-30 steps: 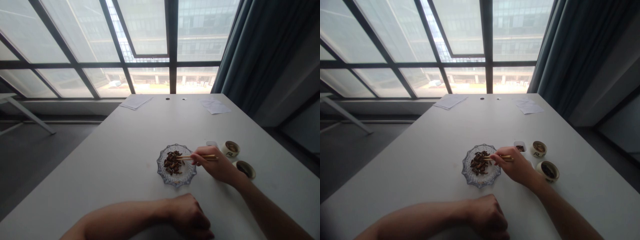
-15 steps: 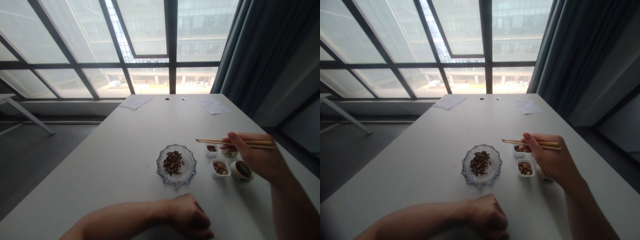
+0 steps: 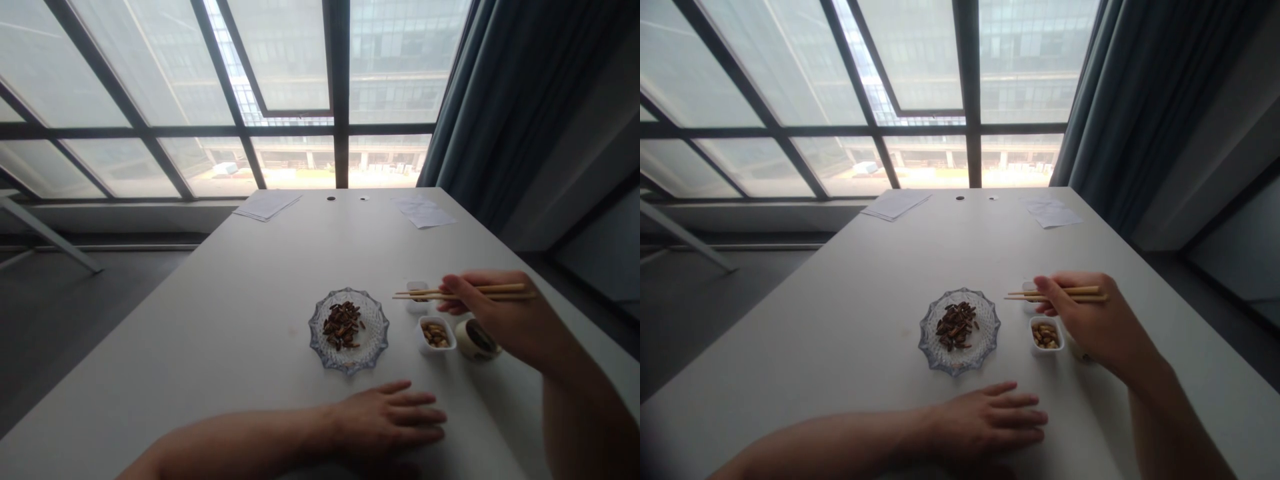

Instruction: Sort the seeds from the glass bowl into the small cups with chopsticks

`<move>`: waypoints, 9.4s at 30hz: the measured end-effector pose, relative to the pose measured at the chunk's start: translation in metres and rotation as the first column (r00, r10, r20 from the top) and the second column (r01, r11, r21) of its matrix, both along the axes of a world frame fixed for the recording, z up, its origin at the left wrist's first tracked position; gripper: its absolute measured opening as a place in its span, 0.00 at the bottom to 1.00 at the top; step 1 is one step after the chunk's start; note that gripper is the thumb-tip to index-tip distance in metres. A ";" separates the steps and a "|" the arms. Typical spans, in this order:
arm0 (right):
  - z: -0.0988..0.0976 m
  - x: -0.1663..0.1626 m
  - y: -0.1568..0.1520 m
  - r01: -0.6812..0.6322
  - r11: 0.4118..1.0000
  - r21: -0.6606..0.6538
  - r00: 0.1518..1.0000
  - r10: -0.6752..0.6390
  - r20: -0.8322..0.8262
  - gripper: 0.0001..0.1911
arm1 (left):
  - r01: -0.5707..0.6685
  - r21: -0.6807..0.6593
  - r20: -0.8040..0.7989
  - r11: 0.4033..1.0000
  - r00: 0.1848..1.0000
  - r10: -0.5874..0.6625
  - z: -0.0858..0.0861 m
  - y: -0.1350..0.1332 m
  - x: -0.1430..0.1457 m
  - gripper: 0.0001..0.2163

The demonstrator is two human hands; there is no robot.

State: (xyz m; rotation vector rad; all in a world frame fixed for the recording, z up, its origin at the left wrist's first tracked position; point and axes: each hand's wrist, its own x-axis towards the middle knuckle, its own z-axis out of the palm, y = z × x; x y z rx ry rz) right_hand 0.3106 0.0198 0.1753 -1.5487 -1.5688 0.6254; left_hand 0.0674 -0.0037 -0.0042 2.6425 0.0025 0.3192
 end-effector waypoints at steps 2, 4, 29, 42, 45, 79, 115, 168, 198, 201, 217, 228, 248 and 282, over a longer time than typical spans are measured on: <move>-0.002 -0.013 -0.002 -0.112 0.992 -0.062 0.993 0.109 -0.050 0.22 | -0.053 0.055 -0.050 0.997 0.997 0.056 0.002 -0.004 -0.003 0.31; -0.007 -0.027 -0.001 -0.208 0.973 -0.098 0.978 0.204 -0.048 0.22 | -0.097 0.096 -0.076 0.991 0.992 0.105 0.005 -0.006 -0.005 0.33; -0.001 -0.012 0.001 0.045 0.999 0.026 0.999 -0.044 -0.025 0.22 | -0.124 0.080 -0.183 0.989 0.974 0.137 0.017 -0.008 -0.010 0.34; 0.004 0.019 0.011 0.187 0.982 0.005 0.979 -0.187 0.079 0.19 | -0.127 0.024 -0.204 0.992 0.970 0.129 0.021 -0.007 -0.009 0.34; 0.005 0.012 0.007 0.149 0.988 0.051 0.986 -0.152 0.072 0.21 | -0.127 0.036 -0.197 0.991 0.971 0.132 0.022 -0.007 -0.009 0.34; 0.004 0.009 0.009 0.142 0.989 0.034 0.989 -0.141 -0.036 0.22 | -0.126 0.110 -0.176 0.986 0.974 0.144 0.017 -0.006 -0.009 0.33; -0.040 -0.056 0.022 -0.479 0.864 -0.154 0.877 0.477 -0.048 0.22 | -0.128 0.151 -0.167 0.980 0.974 0.153 0.016 -0.006 -0.009 0.31; -0.033 -0.047 0.021 -0.485 0.852 -0.195 0.863 0.503 0.052 0.25 | -0.125 0.160 -0.179 0.979 0.972 0.153 0.015 -0.006 -0.008 0.30; 0.003 0.003 0.002 -0.037 0.996 -0.084 0.993 0.027 -0.119 0.24 | -0.123 0.089 -0.199 0.988 0.970 0.139 0.020 -0.005 -0.010 0.31; -0.003 -0.018 0.002 -0.310 0.931 -0.192 0.950 0.295 -0.105 0.22 | -0.125 0.117 -0.192 0.985 0.971 0.146 0.020 -0.005 -0.010 0.31; -0.038 -0.054 0.011 -0.438 0.870 -0.228 0.896 0.443 -0.029 0.26 | -0.124 0.045 -0.202 0.991 0.971 0.130 0.019 -0.005 -0.009 0.29; -0.026 -0.052 0.010 -0.448 0.860 -0.244 0.887 0.461 -0.005 0.23 | -0.133 0.127 -0.183 0.983 0.971 0.155 0.020 -0.005 -0.009 0.31; 0.004 0.020 0.012 0.171 0.985 0.002 0.984 -0.171 0.041 0.23 | -0.114 0.105 -0.206 0.988 0.969 0.134 0.023 -0.004 -0.009 0.32; -0.036 -0.065 0.008 -0.436 0.880 -0.190 0.897 0.442 -0.011 0.27 | -0.144 0.155 -0.155 0.977 0.974 0.168 0.014 -0.007 -0.007 0.35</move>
